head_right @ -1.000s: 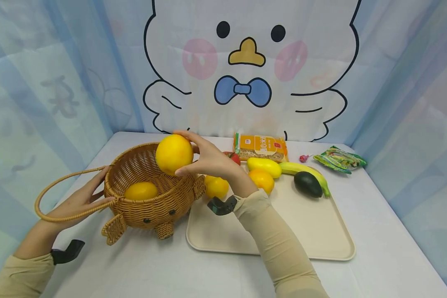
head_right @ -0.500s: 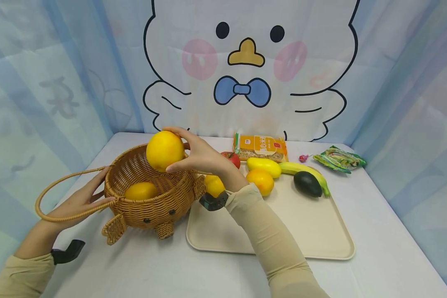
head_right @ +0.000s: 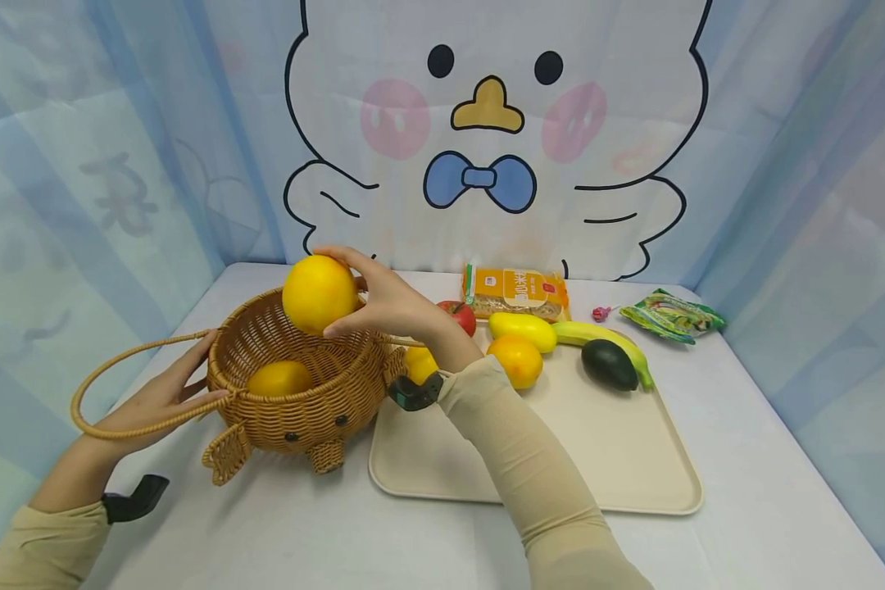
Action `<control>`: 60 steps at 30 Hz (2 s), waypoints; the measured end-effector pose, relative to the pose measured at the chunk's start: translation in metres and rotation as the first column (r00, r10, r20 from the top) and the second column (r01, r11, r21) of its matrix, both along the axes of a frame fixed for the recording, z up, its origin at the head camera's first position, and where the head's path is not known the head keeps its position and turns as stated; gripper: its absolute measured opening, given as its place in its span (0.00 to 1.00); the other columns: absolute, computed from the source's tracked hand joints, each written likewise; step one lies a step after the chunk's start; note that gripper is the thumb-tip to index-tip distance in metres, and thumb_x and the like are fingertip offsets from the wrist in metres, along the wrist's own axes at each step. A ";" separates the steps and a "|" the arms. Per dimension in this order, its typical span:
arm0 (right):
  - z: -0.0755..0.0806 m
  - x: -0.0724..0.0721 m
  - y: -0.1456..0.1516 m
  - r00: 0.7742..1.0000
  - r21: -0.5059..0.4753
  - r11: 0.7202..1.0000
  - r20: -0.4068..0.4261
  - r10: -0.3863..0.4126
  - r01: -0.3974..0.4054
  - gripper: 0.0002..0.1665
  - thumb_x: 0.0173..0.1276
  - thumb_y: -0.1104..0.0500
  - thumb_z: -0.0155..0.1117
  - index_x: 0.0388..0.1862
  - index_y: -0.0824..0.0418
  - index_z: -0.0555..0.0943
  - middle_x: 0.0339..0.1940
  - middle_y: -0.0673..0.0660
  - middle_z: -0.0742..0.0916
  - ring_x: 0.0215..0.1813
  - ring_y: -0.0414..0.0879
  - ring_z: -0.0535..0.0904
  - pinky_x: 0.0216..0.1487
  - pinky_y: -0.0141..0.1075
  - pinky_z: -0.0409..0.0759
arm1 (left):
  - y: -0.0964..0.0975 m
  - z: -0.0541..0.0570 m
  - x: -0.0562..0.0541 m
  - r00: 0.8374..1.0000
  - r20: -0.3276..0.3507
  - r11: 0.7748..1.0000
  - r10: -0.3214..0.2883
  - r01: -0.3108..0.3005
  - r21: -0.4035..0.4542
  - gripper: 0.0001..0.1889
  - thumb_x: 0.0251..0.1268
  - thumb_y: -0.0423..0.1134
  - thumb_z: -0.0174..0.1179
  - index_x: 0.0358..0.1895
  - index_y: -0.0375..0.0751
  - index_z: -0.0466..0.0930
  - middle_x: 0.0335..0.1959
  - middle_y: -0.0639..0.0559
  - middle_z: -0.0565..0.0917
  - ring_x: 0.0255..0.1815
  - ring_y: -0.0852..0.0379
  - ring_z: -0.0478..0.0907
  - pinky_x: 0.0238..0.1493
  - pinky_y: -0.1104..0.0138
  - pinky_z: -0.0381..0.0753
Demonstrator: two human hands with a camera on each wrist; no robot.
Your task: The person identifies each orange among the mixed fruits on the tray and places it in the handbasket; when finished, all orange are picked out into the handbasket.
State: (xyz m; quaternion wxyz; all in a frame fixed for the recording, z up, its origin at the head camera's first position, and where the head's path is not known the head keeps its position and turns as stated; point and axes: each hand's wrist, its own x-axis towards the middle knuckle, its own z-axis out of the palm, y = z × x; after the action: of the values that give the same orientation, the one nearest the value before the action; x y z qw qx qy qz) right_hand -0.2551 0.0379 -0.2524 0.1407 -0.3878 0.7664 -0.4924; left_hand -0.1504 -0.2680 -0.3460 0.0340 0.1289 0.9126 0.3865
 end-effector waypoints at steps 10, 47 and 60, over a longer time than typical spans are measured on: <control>0.002 -0.003 -0.009 1.000 -0.012 1.000 0.009 0.005 -0.005 0.54 0.51 0.64 0.74 0.73 0.47 0.57 0.71 0.50 0.66 0.67 0.51 0.70 0.59 0.40 0.80 | 0.001 0.000 0.000 1.000 0.004 1.000 0.002 -0.002 0.003 0.48 0.67 0.47 0.56 0.76 0.51 0.26 0.78 0.41 0.35 0.76 0.35 0.41 0.68 0.38 0.58; -0.015 -0.033 -0.045 0.997 0.009 0.997 -0.007 0.076 -0.076 0.53 0.51 0.59 0.76 0.72 0.42 0.58 0.70 0.50 0.66 0.63 0.49 0.73 0.60 0.37 0.80 | 0.002 0.001 0.001 1.000 0.005 1.000 0.007 -0.007 0.002 0.48 0.67 0.47 0.55 0.76 0.50 0.26 0.78 0.41 0.35 0.76 0.34 0.41 0.68 0.37 0.57; -0.013 -0.042 -0.065 0.998 0.075 0.995 0.015 0.062 -0.063 0.53 0.52 0.59 0.75 0.73 0.43 0.57 0.70 0.52 0.66 0.64 0.48 0.72 0.59 0.34 0.80 | 0.003 0.000 0.001 1.000 0.001 1.000 0.000 0.000 0.007 0.47 0.68 0.46 0.55 0.75 0.52 0.26 0.78 0.40 0.35 0.76 0.33 0.40 0.67 0.34 0.56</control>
State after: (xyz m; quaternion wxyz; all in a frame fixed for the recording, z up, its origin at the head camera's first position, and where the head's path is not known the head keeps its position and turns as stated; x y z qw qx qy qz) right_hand -0.2967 -0.0269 -0.2655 0.1754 -0.4029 0.7712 -0.4607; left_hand -0.1492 -0.2654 -0.3456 0.0341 0.1286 0.9113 0.3896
